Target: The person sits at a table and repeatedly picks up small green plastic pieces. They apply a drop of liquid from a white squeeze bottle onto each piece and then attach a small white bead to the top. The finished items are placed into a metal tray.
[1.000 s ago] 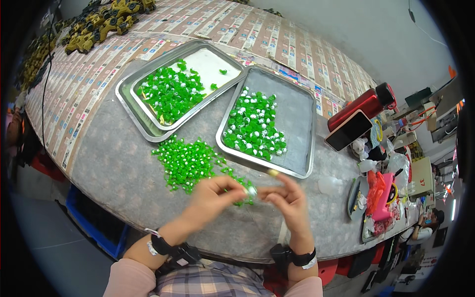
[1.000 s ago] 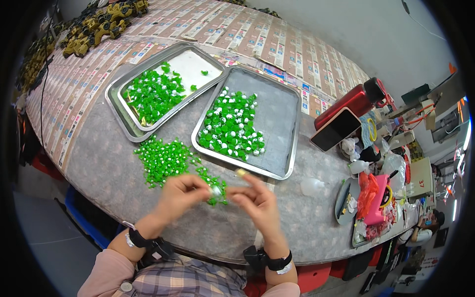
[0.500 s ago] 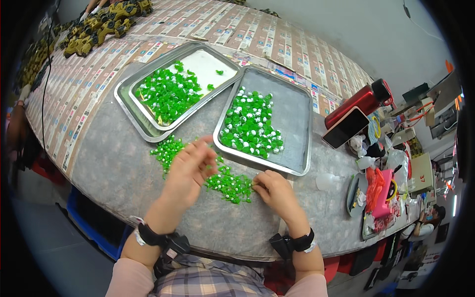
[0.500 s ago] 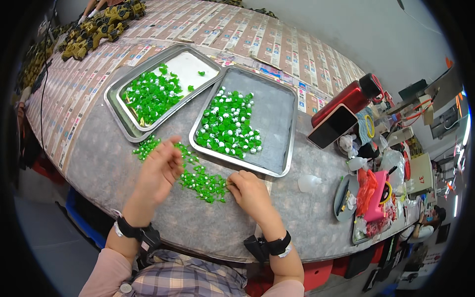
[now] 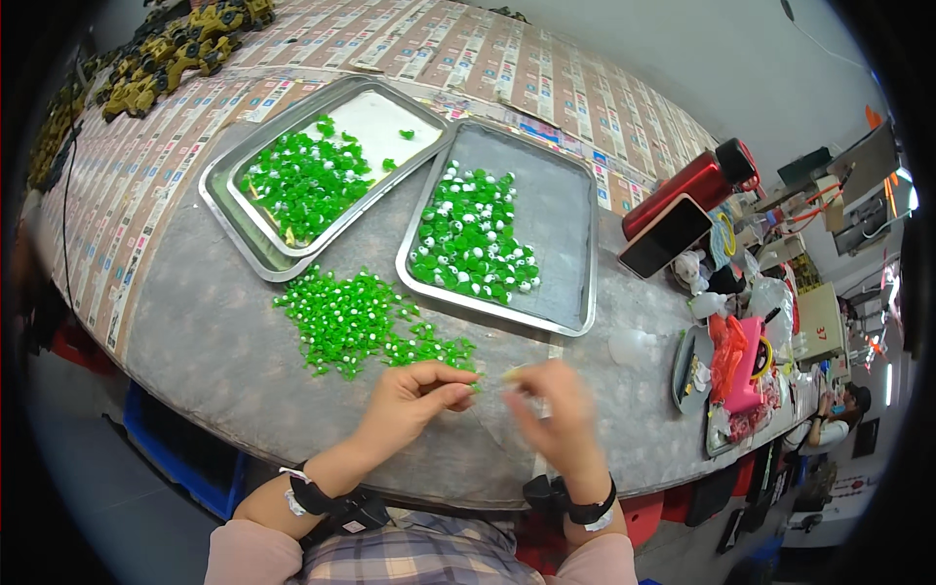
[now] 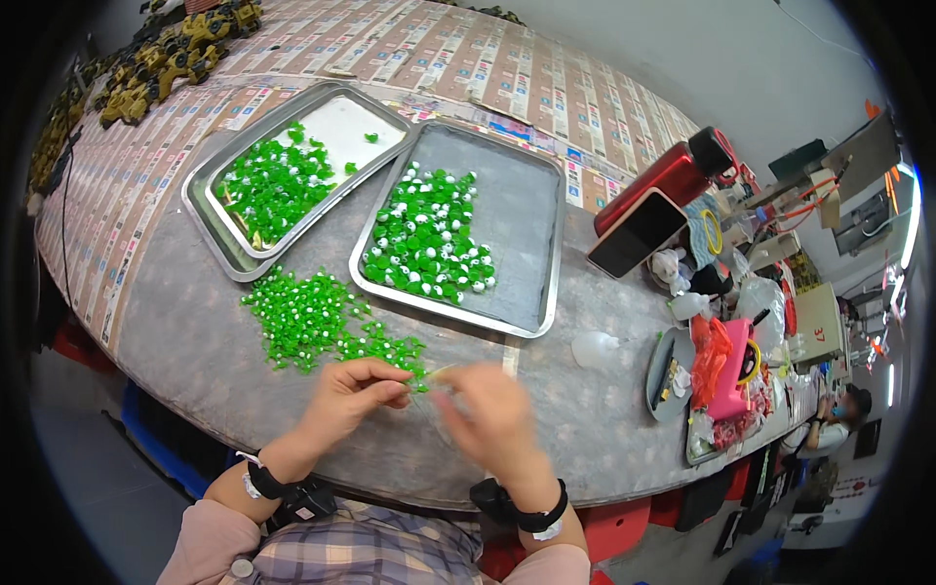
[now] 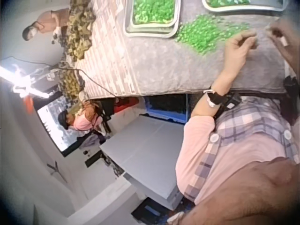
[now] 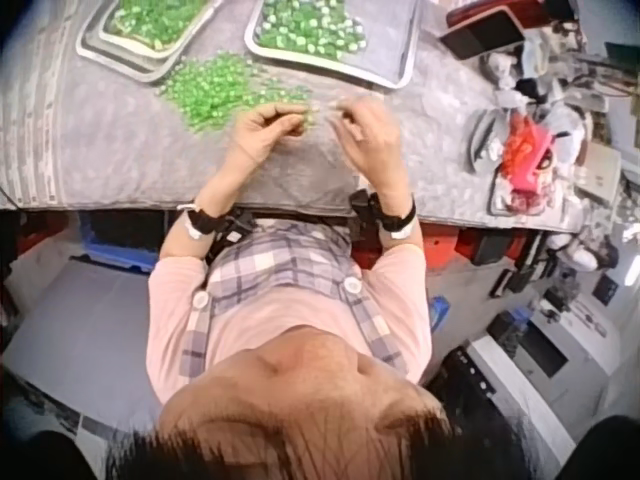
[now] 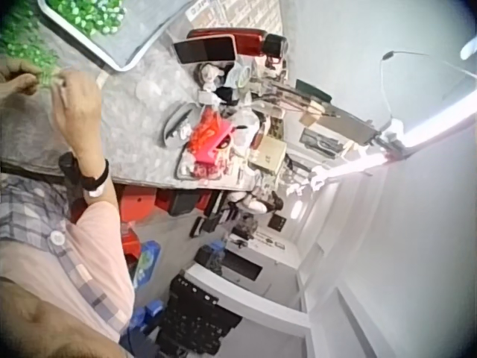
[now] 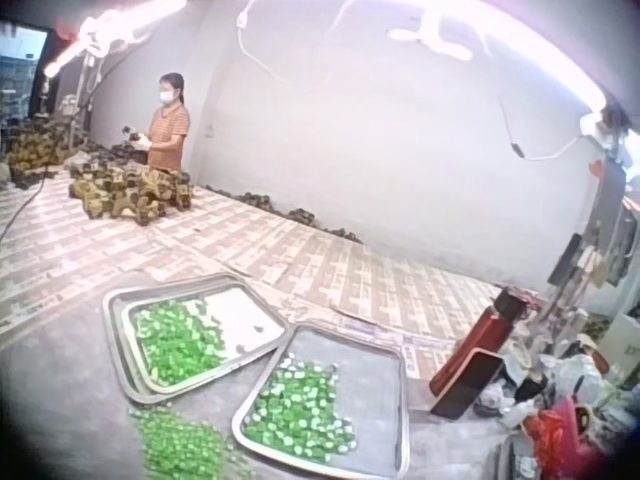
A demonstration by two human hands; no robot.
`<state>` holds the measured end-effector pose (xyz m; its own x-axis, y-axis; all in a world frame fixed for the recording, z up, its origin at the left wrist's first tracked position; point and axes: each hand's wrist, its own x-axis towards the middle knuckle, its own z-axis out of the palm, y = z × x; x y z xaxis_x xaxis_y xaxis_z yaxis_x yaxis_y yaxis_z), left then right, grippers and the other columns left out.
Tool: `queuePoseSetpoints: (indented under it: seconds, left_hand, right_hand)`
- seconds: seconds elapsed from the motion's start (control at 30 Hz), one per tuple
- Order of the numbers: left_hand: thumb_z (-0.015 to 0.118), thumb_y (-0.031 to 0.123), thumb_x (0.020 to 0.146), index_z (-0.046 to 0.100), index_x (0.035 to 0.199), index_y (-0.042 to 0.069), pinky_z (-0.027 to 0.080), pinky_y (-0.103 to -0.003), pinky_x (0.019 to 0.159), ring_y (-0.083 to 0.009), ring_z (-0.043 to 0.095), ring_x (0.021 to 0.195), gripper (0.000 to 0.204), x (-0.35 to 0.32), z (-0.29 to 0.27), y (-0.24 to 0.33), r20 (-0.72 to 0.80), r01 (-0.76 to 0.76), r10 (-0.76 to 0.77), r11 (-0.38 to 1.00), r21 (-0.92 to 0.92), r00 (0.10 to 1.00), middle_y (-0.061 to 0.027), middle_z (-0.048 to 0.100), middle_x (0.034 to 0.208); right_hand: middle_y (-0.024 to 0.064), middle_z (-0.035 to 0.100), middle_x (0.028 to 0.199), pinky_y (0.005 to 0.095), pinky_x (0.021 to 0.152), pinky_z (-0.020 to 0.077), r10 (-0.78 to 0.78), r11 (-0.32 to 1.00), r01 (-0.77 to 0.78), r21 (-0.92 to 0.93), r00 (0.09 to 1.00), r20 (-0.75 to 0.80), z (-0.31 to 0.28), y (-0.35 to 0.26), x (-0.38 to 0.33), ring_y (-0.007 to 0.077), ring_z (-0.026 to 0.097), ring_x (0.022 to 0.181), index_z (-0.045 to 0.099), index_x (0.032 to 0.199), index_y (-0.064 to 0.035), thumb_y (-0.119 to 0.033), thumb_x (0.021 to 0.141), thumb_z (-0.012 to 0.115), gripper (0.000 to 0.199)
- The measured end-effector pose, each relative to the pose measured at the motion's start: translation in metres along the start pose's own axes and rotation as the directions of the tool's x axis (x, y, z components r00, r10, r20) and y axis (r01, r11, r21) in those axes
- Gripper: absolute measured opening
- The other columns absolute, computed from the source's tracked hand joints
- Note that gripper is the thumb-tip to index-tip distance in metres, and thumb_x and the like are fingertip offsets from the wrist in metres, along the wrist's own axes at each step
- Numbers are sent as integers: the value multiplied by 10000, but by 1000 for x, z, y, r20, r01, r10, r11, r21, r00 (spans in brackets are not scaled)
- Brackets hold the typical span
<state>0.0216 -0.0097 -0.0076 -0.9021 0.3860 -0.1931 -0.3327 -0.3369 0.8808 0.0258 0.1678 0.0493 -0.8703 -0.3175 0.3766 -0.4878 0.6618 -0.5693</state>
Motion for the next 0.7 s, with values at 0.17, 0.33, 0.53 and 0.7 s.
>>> queuePoseSetpoints:
  seconds: [0.17,0.33,0.53,0.7]
  left_hand:
    - [524,80,801,570,961,-2,494,-252,658,-138,585,715,185,1,3,10,-34,45,-53,980,-193,998,-83,596,826]
    - [516,83,806,544,1015,8,499,-260,666,-145,586,743,223,2,2,11,-36,75,-88,959,-274,995,-98,590,868]
    - [528,58,791,534,927,21,503,-264,652,-150,589,719,141,4,-4,10,-11,120,-132,931,-344,991,-95,590,823]
    - [545,62,783,531,863,36,498,-255,640,-133,583,695,86,3,-8,8,55,165,-157,896,-413,986,-80,590,800]
  right_hand:
    - [79,486,1023,261,757,356,260,949,-288,130,478,-839,-51,73,-29,160,472,901,450,1054,-22,-80,702,626,398]
    - [97,486,1069,290,822,351,570,789,-604,111,653,-498,-53,146,-63,183,465,968,360,1173,9,-161,685,659,597]
    - [99,511,1000,256,741,415,610,743,-299,599,669,-424,-46,83,-26,143,504,854,474,1024,35,-183,740,621,387]
    - [57,487,857,223,626,401,337,897,-61,438,735,-589,-41,22,-8,119,475,761,473,939,18,-346,655,692,512]
